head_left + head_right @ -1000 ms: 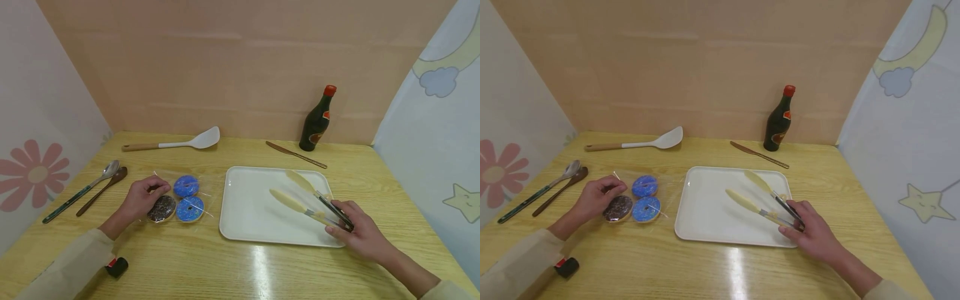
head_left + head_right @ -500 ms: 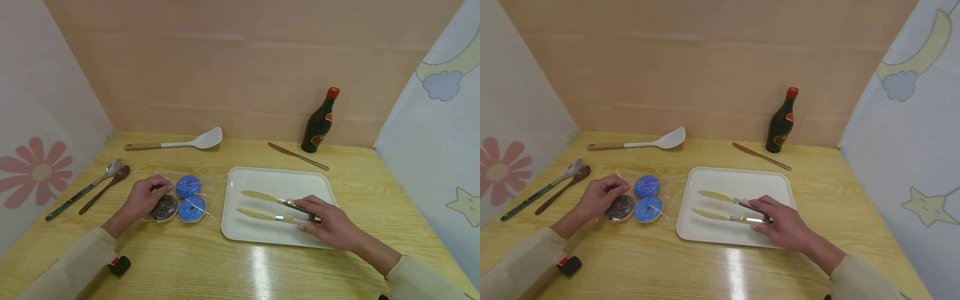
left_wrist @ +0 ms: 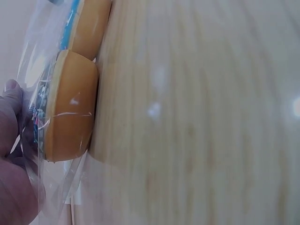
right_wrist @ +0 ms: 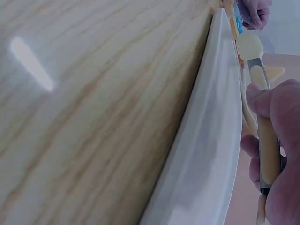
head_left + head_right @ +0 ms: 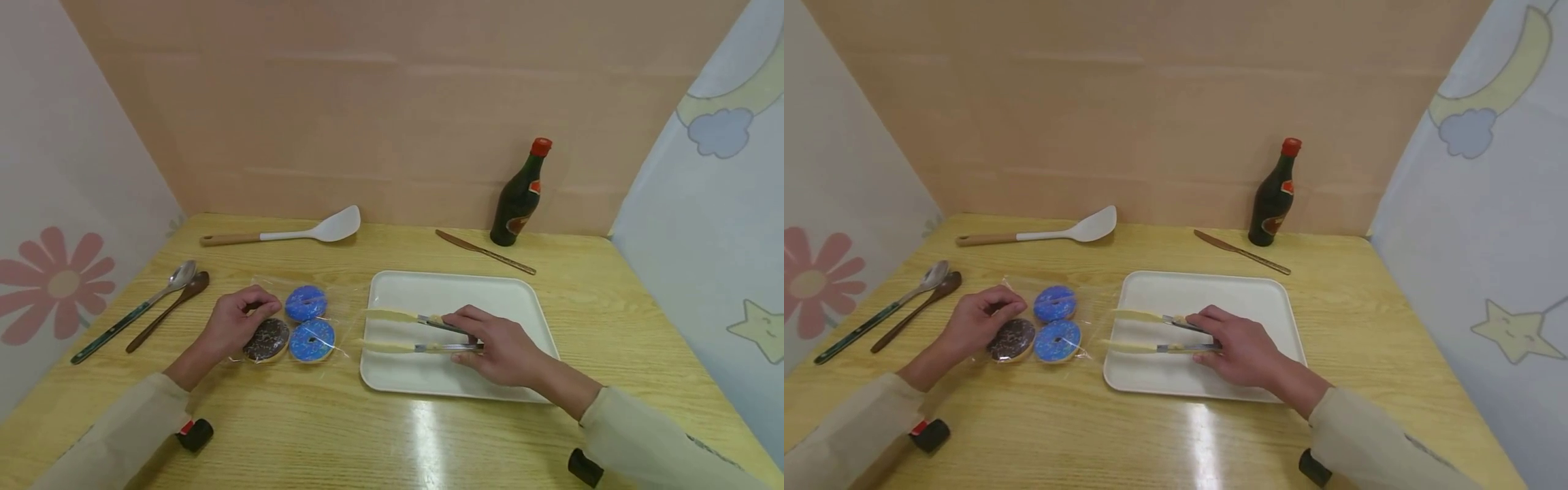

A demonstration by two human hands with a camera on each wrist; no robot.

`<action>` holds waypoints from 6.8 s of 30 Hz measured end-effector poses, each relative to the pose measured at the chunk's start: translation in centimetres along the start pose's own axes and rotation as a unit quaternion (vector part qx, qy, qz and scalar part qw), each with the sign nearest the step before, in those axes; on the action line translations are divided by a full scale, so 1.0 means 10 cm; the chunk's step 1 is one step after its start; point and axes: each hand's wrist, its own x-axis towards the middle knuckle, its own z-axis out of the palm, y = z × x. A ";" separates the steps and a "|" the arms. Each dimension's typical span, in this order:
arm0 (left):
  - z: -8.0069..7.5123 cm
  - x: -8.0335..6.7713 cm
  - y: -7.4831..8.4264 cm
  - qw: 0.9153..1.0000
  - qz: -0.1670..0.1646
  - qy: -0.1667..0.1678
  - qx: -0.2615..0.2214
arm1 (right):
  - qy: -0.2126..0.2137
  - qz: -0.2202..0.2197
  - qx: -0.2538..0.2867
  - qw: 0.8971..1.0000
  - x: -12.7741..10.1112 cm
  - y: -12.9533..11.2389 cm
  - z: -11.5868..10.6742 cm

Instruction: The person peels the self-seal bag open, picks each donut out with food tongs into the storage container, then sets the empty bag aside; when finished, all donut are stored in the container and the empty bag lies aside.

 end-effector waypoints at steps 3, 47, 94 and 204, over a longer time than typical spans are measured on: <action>0.00 0.00 0.00 1.000 0.005 0.002 -0.004 | -0.017 -0.002 -0.010 1.000 0.08 -0.02 -0.01; 0.07 -0.02 0.04 0.999 -0.017 0.033 -0.011 | -0.147 0.007 0.025 0.989 0.59 -0.17 0.08; 0.06 -0.02 -0.04 0.998 -0.023 0.050 -0.011 | -0.011 0.031 0.030 0.999 -0.04 -0.10 0.17; 0.04 -0.06 -0.06 0.997 -0.014 0.045 -0.056 | -0.034 0.100 -0.054 0.993 0.44 -0.68 0.47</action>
